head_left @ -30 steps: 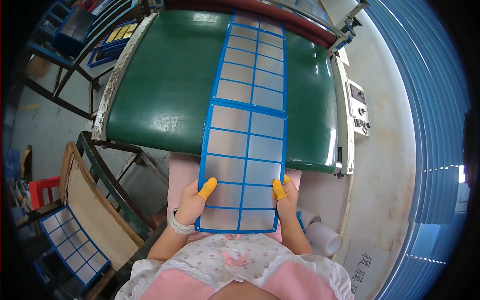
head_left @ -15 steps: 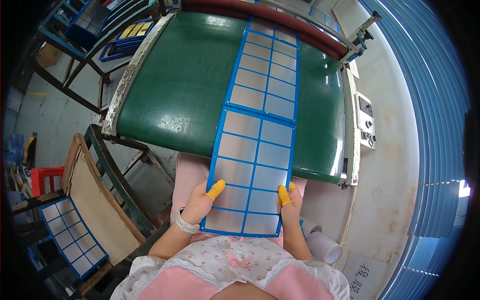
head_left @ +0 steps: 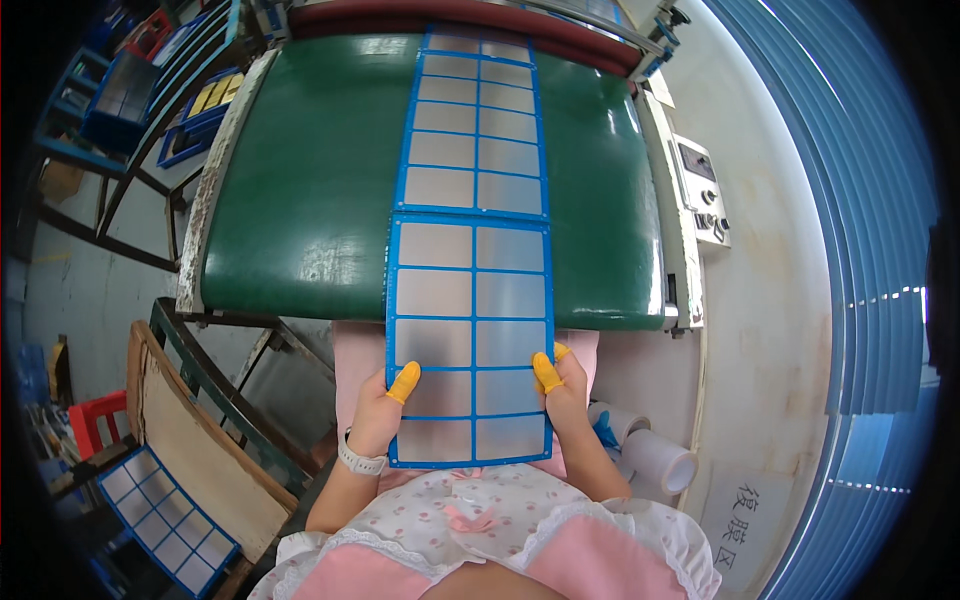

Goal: Assembling blue-framed mesh filters on a conveyor belt by stacking or placing components.

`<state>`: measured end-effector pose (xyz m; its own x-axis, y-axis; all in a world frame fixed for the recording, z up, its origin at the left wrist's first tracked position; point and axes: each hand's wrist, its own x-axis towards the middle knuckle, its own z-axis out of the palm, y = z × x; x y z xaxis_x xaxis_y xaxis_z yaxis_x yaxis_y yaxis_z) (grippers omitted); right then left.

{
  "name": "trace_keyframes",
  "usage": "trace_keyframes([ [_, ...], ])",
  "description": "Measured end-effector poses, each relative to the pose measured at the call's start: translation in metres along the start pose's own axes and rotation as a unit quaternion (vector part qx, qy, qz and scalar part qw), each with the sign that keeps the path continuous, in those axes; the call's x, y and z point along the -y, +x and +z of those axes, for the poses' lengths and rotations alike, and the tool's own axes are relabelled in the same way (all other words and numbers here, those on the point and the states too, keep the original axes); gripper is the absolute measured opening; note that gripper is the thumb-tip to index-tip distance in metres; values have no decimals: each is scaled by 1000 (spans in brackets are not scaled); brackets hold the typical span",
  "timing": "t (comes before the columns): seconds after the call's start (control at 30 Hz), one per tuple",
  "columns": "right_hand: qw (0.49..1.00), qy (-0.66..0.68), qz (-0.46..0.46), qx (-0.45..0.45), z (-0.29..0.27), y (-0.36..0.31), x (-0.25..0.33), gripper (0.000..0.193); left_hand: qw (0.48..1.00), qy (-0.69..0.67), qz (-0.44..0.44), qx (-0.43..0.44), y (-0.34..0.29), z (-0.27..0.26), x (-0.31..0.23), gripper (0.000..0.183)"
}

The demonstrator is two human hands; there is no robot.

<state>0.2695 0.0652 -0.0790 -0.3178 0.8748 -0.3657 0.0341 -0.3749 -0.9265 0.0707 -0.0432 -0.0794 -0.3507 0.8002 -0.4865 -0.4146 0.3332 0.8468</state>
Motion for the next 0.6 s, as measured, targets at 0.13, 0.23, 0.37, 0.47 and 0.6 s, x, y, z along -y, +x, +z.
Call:
trace_keyframes([
  [0.13,1000,-5,-25,8,-1,2,-5,22,1000,3,-13,2,-2,3,-12,17],
  [0.23,999,-10,-32,8,1,2,-3,22,1000,-4,-4,6,1,-2,-6,20],
  [0.37,999,-12,-48,1,-1,2,-9,21,1000,-1,-9,-1,1,0,-8,18],
  [0.47,998,-33,-59,-1,-2,3,-14,20,999,-32,1,-24,3,1,-5,14],
  [0.6,998,-47,-46,-11,-3,3,-17,16,998,-19,-12,-56,3,1,0,12],
])
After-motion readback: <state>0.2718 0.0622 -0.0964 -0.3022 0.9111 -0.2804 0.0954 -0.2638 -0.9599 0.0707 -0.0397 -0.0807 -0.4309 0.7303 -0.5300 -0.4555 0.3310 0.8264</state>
